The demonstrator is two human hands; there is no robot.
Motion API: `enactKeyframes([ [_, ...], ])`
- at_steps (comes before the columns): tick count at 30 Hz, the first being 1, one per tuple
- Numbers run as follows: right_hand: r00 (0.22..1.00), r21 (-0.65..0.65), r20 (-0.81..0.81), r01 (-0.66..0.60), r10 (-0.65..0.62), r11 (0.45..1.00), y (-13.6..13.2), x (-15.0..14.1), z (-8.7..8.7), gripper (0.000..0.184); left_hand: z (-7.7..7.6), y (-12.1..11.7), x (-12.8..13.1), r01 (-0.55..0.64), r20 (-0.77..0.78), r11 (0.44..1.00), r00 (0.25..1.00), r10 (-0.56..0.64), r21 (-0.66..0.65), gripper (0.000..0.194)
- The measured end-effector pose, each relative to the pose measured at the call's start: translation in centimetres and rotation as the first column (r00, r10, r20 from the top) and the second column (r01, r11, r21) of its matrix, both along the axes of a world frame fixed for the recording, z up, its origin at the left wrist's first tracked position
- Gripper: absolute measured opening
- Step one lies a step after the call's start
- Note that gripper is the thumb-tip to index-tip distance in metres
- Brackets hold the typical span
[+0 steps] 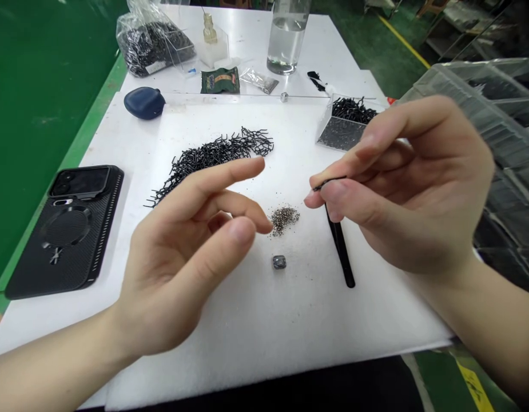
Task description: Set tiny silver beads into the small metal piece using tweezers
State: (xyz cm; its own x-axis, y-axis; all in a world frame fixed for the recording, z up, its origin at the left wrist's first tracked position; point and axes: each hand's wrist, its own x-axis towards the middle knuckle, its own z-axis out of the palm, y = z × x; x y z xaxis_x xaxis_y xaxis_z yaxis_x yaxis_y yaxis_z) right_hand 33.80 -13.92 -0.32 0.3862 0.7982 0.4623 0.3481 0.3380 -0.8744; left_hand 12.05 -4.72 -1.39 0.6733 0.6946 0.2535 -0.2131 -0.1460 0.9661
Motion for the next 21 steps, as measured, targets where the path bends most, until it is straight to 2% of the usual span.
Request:
enactKeyframes([
  [4, 0.999, 0.038, -0.005, -0.04, 0.04, 0.998, 0.2, 0.1, -0.5, 0.036, 0.1, 0.3, 0.5, -0.08, 0.044, 0.991, 0.995, 0.086, -0.11, 0.008],
  [5, 0.999, 0.058, 0.001, -0.053, 0.053, 0.997, 0.2, 0.2, -0.6, 0.035, 0.1, 0.3, 0.5, -0.105, 0.041, 0.986, 0.993, 0.111, -0.13, 0.009],
  [8, 0.998, 0.116, 0.04, -0.054, 0.05, 0.992, 0.4, 0.5, -1.0, 0.035, -0.1, 0.4, 0.5, -0.132, 0.014, 0.976, 0.991, 0.136, -0.171, 0.024],
  [11, 0.997, 0.161, 0.069, 0.013, -0.024, 0.987, 0.9, 1.5, -0.8, 0.036, -0.1, 0.5, 0.2, -0.133, -0.043, 0.976, 0.991, 0.127, -0.172, 0.039],
  [14, 0.985, 0.23, 0.088, 0.125, -0.149, 0.965, 1.7, 3.9, -0.1, 0.031, 0.3, 1.0, 0.0, -0.069, -0.133, 0.991, 0.99, 0.055, -0.11, 0.06],
  [16, 0.94, 0.304, 0.151, 0.25, -0.305, 0.919, 2.3, 6.0, 0.4, 0.031, 0.6, 1.8, -0.3, -0.026, -0.175, 0.999, 0.984, 0.023, -0.018, 0.06],
  [18, 0.88, 0.279, 0.233, 0.346, -0.413, 0.896, 2.7, 8.1, 0.6, 0.026, 0.5, 2.5, -0.8, -0.05, -0.184, 0.994, 0.981, 0.067, 0.098, 0.049],
  [21, 0.811, 0.137, 0.368, 0.436, -0.454, 0.89, 2.8, 10.5, 0.7, 0.015, -0.2, 3.2, -1.5, -0.083, -0.159, 0.972, 0.98, 0.12, 0.22, 0.04],
])
